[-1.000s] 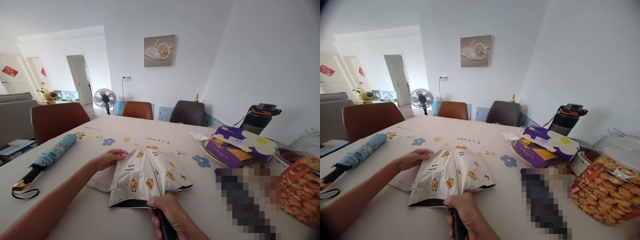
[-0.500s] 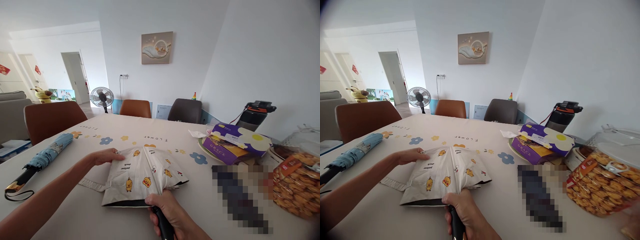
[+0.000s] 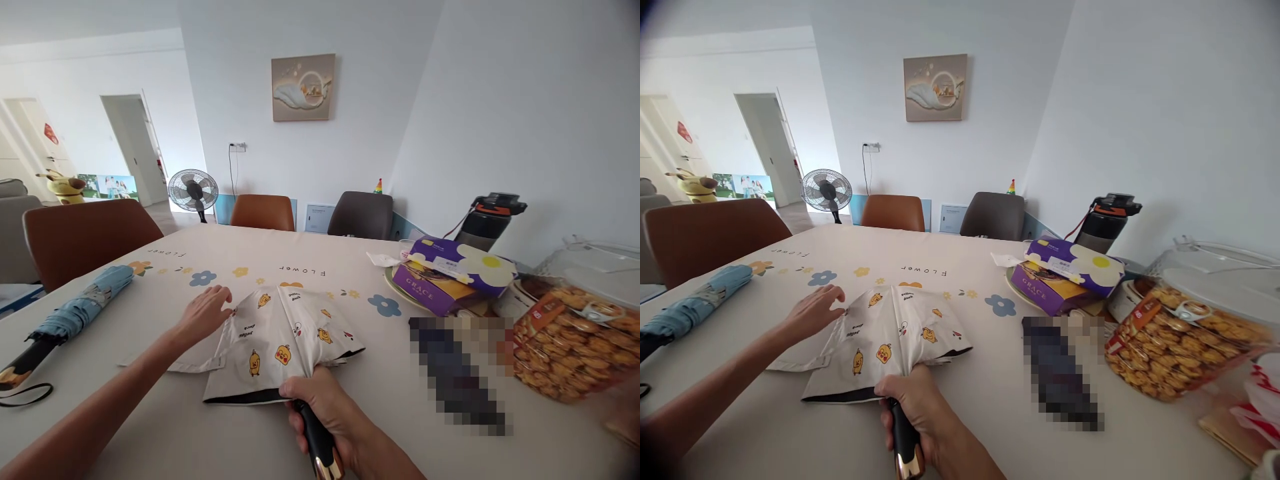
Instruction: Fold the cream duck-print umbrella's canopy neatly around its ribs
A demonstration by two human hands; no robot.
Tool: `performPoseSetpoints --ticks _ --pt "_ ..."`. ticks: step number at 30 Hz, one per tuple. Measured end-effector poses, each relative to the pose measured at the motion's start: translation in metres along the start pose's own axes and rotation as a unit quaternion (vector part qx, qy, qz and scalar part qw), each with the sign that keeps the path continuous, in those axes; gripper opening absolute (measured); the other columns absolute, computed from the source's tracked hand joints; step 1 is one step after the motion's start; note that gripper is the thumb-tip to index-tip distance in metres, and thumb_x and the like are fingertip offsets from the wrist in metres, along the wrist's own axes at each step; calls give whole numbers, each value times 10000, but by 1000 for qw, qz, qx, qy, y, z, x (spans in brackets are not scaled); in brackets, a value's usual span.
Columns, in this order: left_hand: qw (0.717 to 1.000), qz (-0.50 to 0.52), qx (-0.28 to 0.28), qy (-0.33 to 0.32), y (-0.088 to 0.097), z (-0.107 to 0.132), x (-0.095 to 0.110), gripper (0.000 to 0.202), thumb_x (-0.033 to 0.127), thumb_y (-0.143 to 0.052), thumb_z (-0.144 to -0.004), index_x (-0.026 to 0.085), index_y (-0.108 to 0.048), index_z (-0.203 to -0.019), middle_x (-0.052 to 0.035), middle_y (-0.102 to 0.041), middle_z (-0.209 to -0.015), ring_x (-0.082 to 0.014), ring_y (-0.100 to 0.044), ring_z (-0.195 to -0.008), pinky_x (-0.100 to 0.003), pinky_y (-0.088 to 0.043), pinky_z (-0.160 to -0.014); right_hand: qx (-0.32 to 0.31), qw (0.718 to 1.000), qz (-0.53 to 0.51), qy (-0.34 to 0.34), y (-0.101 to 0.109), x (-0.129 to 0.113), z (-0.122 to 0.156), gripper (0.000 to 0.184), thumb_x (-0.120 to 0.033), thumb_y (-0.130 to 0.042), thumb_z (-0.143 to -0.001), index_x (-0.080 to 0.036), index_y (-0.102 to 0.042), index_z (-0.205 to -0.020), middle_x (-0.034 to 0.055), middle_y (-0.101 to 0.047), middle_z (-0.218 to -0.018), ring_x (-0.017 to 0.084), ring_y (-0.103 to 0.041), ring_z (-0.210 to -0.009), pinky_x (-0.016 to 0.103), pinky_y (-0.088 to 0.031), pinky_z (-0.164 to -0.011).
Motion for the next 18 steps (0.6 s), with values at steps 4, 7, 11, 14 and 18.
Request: performPoseSetpoints --ticks 4,7,11,14,18 --pt "990 37 53 -126 11 23 63 143 204 -363 -803 227 -493 -857 -23 -574 -962 -180 -523 -897 -292 -402 -719 -14 1000 8 1 0 1 -1 125 -198 -564 -638 -150 -456 -681 -41 -480 -495 67 -401 -328 193 -368 -261" --pt "971 93 23 -217 11 24 109 195 210 -353 -822 232 -517 -927 -22 -577 -1024 -174 -508 -985 -303 -411 -812 -16 1000 19 -10 -1 -1 3 115 -189 -563 -639 -140 -469 -682 -38 -485 -471 71 -416 -309 191 -377 -268" --pt "951 101 -60 -286 -2 -3 157 277 223 -394 -805 232 -546 -1037 -23 -565 -1142 -193 -469 -1095 -334 -378 -915 -17 1000 16 -13 -2 -2 5 129 -175 -555 -650 -133 -472 -740 -35 -498 -469 77 -419 -290 192 -367 -259" --pt "927 81 -152 -333 -23 -26 188 376 214 -400 -790 243 -535 -1140 -20 -542 -1220 -206 -428 -1163 -351 -328 -973 -14 1000 -3 3 0 -1 2 201 -177 -574 -642 -144 -448 -795 -31 -522 -518 93 -447 -319 207 -373 -249" --pt "883 25 -268 -385 -54 -39 222 460 171 -380 -765 301 -541 -1176 0 -545 -1236 -210 -454 -1138 -389 -276 -995 -30 999 -12 2 0 3 -1 237 -186 -597 -633 -152 -431 -799 -31 -523 -532 92 -445 -327 217 -388 -256"
Point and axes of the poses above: each hand's wrist, its own z-axis away from the middle knuckle, its own y-axis out of the back of the hand, x = y × z, the point moved 5 cm from there along -z, towards the middle knuckle
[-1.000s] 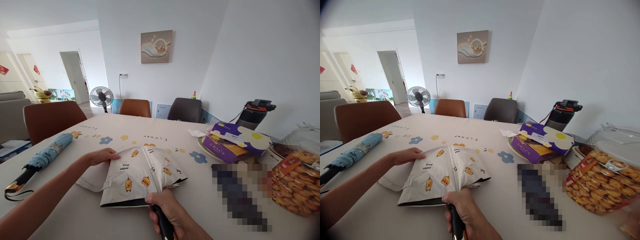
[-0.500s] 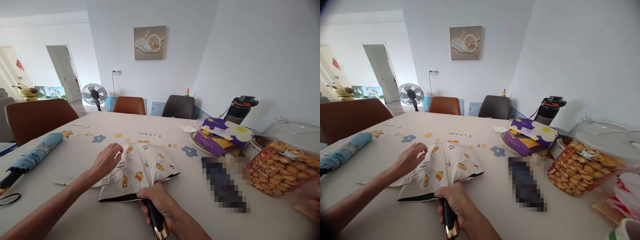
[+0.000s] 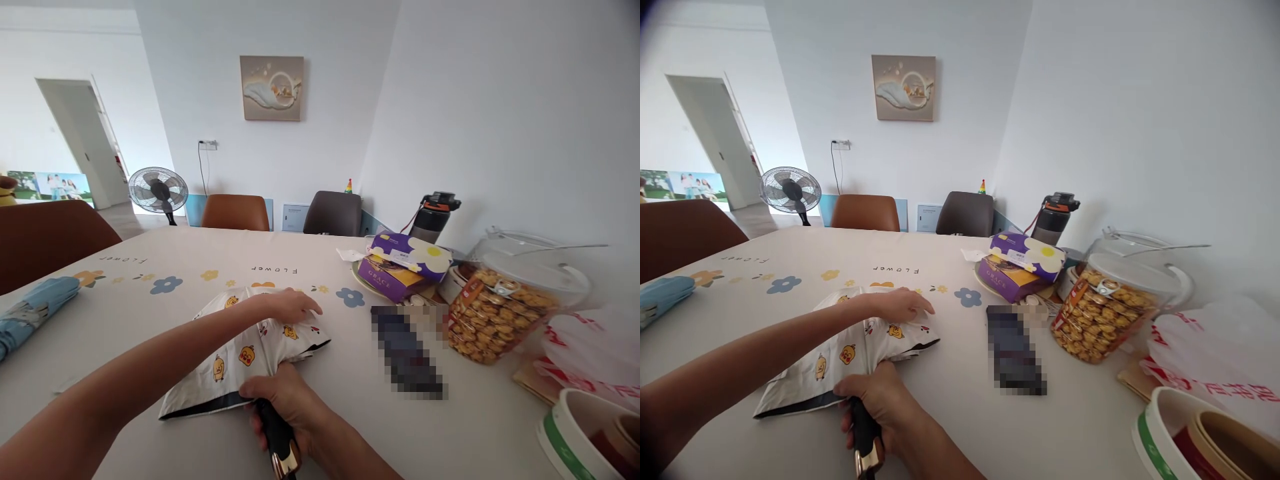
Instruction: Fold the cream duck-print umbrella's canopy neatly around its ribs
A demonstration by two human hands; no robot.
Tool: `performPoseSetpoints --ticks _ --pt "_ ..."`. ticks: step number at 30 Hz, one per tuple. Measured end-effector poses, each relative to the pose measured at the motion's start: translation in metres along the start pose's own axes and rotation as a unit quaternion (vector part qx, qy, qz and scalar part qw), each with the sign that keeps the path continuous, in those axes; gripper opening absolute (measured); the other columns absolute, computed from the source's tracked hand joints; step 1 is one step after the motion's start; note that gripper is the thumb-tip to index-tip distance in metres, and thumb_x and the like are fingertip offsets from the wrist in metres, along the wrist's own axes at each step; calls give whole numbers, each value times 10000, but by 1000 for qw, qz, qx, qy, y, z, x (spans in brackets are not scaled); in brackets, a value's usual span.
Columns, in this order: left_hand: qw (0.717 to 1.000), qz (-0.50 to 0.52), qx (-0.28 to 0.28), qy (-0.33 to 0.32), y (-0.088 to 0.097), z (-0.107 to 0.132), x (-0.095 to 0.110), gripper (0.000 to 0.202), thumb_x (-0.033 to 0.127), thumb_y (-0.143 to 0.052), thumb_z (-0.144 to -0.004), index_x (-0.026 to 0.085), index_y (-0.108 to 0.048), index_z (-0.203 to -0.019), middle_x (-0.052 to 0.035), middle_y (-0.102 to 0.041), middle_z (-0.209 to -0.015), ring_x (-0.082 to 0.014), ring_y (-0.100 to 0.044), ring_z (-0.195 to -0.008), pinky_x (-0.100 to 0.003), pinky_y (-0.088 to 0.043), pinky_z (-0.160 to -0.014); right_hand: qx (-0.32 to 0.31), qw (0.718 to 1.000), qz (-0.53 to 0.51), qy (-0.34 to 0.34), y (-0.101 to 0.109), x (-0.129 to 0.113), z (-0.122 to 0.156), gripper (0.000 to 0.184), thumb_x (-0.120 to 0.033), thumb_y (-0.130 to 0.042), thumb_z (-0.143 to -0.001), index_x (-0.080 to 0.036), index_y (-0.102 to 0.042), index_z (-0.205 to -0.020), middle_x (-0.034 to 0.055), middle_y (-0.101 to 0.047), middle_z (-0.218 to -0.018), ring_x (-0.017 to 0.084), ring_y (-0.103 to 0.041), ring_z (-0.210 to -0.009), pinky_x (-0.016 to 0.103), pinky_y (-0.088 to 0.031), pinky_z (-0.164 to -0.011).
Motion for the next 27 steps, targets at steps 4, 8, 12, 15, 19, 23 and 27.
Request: performPoseSetpoints --ticks 4,8,12,15,19,23,27 --pt "996 -50 -59 -47 -12 -23 11 300 201 -464 -717 255 -661 -937 -13 -665 -958 -187 -544 -972 -419 -171 -1030 -1 1000 -6 -1 0 -2 3 262 -183 -606 -625 -160 -418 -806 -40 -511 -510 90 -449 -331 211 -402 -278" --pt "996 -58 -36 -55 -4 -25 15 179 246 -487 -730 234 -661 -769 8 -675 -841 -164 -563 -855 -385 -225 -990 -5 1000 7 -13 0 -3 5 216 -183 -583 -641 -155 -430 -791 -48 -480 -470 92 -419 -298 214 -371 -253" --pt "995 -36 83 -31 37 -4 19 224 277 -412 -801 226 -627 -839 -9 -651 -907 -163 -553 -835 -298 -373 -793 -8 1000 -9 -3 0 -2 3 207 -185 -589 -648 -140 -449 -793 -28 -507 -515 93 -438 -337 221 -385 -260" --pt "987 13 160 7 70 32 18 222 297 -382 -826 229 -582 -892 1 -629 -877 -147 -542 -775 -256 -393 -674 -2 1000 -18 0 1 0 1 212 -195 -604 -651 -136 -451 -785 -15 -529 -549 90 -452 -364 217 -395 -270" --pt "955 68 283 64 93 106 4 169 271 -388 -815 201 -541 -830 10 -588 -793 -121 -509 -712 -227 -396 -633 -9 1000 -8 9 0 -1 1 189 -213 -606 -659 -134 -469 -762 -25 -516 -525 84 -445 -353 210 -397 -276" --pt "926 78 330 165 69 178 -25 172 299 -415 -805 195 -520 -894 -10 -577 -821 -140 -511 -744 -237 -415 -655 -22 1000 0 4 -2 -1 1 161 -226 -611 -657 -124 -495 -699 -26 -493 -497 80 -435 -356 206 -397 -281" --pt "949 83 272 137 22 214 -34 167 280 -499 -765 221 -568 -904 -26 -568 -876 -154 -517 -798 -244 -415 -724 -17 1000 1 6 -3 -4 5 134 -194 -601 -651 -127 -485 -661 -23 -494 -522 73 -427 -373 204 -395 -283"
Point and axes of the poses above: each hand's wrist, its own z-axis away from the middle knuckle, its own y-axis out of the back of the hand, x = y × z, the point moved 5 cm from there along -z, towards the middle knuckle
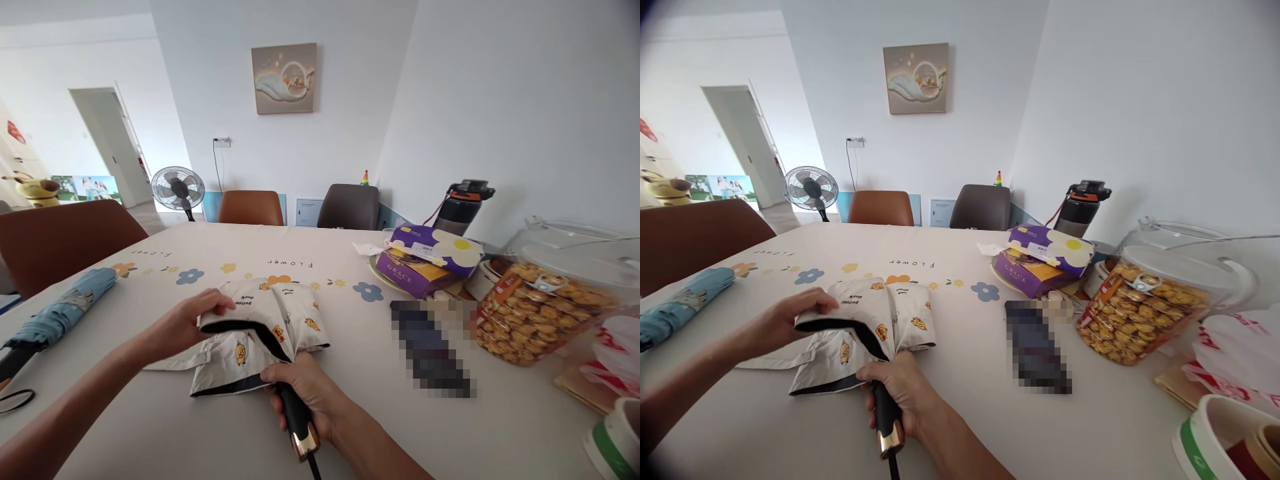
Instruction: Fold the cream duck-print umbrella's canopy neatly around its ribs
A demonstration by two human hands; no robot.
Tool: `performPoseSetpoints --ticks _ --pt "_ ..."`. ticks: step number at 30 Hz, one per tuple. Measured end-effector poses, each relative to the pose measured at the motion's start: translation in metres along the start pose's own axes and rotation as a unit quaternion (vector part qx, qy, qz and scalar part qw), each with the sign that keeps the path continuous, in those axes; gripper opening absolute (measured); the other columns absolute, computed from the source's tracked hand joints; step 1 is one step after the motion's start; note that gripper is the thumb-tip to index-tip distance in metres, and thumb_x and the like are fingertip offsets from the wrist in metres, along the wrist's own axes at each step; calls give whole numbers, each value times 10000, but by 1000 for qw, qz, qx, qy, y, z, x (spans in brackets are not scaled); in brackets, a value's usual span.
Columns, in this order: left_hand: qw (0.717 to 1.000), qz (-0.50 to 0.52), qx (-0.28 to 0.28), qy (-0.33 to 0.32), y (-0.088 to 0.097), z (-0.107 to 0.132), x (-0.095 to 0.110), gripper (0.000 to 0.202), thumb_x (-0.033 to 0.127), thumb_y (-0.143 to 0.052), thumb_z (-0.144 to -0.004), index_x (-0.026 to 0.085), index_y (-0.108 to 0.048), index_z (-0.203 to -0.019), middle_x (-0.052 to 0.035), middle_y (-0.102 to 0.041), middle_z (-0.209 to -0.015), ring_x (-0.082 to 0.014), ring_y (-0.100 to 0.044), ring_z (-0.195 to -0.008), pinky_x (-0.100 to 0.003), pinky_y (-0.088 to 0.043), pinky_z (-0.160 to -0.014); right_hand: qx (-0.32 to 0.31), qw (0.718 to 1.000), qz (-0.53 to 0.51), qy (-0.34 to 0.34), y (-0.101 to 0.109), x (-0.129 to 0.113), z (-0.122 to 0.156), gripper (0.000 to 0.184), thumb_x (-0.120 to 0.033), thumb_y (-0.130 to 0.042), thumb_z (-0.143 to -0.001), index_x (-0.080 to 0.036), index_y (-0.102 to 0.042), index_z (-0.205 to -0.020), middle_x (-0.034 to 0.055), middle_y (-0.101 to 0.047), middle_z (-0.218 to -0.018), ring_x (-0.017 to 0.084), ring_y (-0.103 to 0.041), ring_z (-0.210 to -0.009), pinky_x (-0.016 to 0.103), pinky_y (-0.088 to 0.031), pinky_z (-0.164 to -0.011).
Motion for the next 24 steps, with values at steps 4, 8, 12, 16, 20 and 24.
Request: performPoseSetpoints --ticks 4,8,12,16,20,24 --pt "997 27 62 39 -11 32 -16 161 328 -497 -781 211 -597 -735 -48 -566 -822 -169 -521 -770 -257 -412 -713 -2 1000 -7 10 1 -2 0 152 -180 -603 -637 -151 -458 -669 -31 -490 -543 78 -430 -402 204 -394 -288" --pt "989 42 1 141 -32 49 -30 121 225 -458 -739 208 -571 -698 -21 -556 -798 -165 -520 -745 -243 -405 -662 -13 1000 3 -1 1 0 -1 167 -203 -611 -645 -151 -454 -672 -34 -475 -536 69 -414 -387 199 -387 -290" --pt "982 61 -40 171 -43 50 -33 130 177 -435 -672 205 -561 -666 1 -529 -768 -155 -511 -718 -228 -392 -622 -9 1000 -12 -10 2 -2 0 226 -263 -643 -657 -154 -465 -744 -39 -475 -556 62 -412 -385 188 -376 -290" --pt "981 78 -43 174 -44 47 -34 102 169 -433 -660 195 -526 -628 4 -502 -742 -142 -478 -680 -226 -369 -595 -18 996 -55 -61 2 -1 1 442 -583 -552 -705 -147 -479 -722 -16 -481 -592 59 -423 -388 187 -364 -292" --pt "983 91 -33 156 -43 48 -37 90 167 -431 -676 193 -508 -636 -10 -511 -764 -154 -485 -722 -235 -373 -623 -12 996 -61 -64 2 -1 1 430 -585 -548 -720 -162 -470 -728 -20 -481 -600 59 -423 -382 185 -354 -291" --pt "984 92 -15 150 -40 48 -38 83 189 -449 -721 199 -513 -670 -17 -535 -795 -161 -496 -754 -242 -385 -662 6 998 -41 -47 3 -1 1 280 -366 -650 -696 -167 -456 -731 -36 -484 -587 56 -415 -383 177 -351 -291"
Point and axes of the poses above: each hand's wrist, its own z-axis away from the middle knuckle, its own y-axis out of the back of the hand, x = y × z, the point moved 5 cm from there along -z, towards the middle knuckle
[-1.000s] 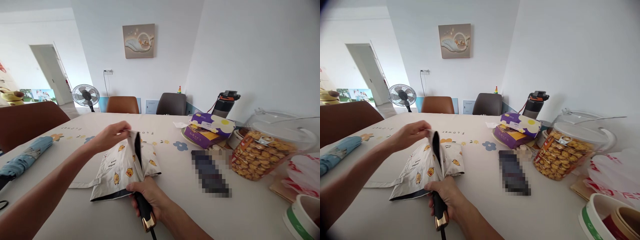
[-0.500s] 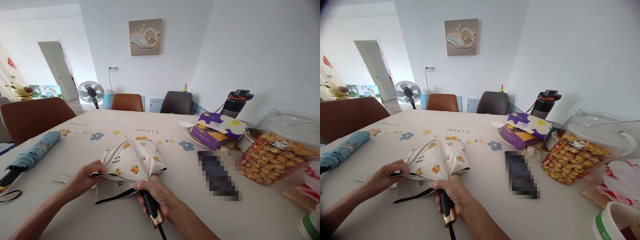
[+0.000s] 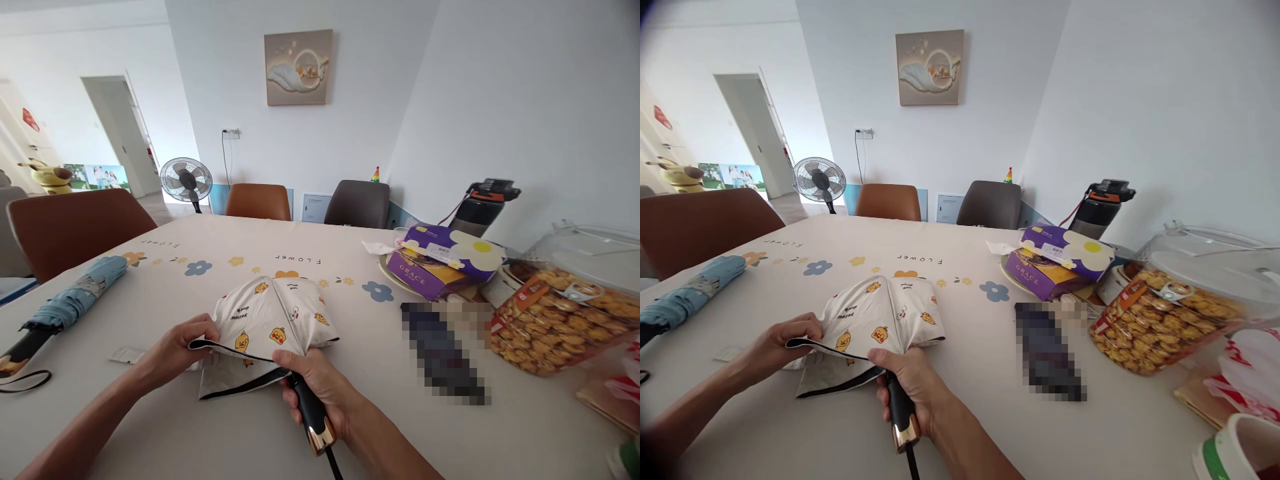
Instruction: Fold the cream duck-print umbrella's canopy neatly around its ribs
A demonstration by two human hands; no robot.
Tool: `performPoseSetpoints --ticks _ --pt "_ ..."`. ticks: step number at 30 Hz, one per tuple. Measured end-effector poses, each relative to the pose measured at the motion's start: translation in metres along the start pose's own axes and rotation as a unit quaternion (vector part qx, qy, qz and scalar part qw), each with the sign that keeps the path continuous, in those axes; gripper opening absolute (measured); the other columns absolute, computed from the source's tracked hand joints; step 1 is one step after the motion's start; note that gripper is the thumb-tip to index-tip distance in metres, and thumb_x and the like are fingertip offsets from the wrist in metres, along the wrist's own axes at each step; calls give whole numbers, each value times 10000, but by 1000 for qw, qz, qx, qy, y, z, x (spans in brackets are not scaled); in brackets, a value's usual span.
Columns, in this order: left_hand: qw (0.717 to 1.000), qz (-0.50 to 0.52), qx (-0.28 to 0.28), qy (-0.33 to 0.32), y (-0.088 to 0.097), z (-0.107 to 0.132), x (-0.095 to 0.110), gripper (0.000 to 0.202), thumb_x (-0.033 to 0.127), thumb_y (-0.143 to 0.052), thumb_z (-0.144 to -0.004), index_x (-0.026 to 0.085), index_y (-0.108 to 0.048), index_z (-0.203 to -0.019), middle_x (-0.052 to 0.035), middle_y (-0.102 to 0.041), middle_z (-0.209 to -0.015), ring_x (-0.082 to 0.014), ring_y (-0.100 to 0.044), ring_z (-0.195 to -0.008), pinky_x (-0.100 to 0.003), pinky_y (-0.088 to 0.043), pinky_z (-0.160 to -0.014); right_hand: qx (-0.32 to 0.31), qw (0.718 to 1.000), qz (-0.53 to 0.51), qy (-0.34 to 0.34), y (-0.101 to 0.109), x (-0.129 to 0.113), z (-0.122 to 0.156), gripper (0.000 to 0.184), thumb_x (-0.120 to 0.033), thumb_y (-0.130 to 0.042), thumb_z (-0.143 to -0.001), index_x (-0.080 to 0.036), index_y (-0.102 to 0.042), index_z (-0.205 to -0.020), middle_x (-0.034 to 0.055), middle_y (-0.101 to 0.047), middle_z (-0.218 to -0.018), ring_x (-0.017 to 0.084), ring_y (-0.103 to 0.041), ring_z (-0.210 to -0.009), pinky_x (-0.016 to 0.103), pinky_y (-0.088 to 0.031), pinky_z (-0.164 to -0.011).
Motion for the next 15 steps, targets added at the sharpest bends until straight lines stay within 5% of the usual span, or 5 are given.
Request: performPoseSetpoints --ticks 5,9,15 --pt "998 -45 29 -31 5 2 6 160 299 -461 -790 214 -539 -680 -25 -562 -790 -167 -501 -759 -286 -409 -775 -12 998 52 34 0 2 -4 132 -177 -577 -655 -148 -448 -646 -34 -473 -470 77 -428 -360 211 -423 -329" --pt "982 -146 56 -106 1 9 10 109 213 -474 -742 234 -534 -654 10 -561 -709 -157 -489 -734 -407 -217 -1033 -7 995 87 38 -2 6 -6 110 -181 -513 -641 -160 -424 -704 -2 -516 -418 122 -470 -342 242 -444 -350" --pt "986 -130 -80 -71 4 1 -6 287 77 -370 -636 230 -602 -708 -8 -607 -791 -165 -526 -811 -289 -406 -814 60 983 172 23 -3 3 0 261 -215 -508 -646 -162 -416 -884 -45 -460 -353 107 -376 -259 174 -290 -272"
Point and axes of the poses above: each hand's wrist, its own z-axis away from the middle knuckle, its own y-axis out of the back of the hand, x = y × z, the point moved 5 cm from there along -z, towards the middle knuckle
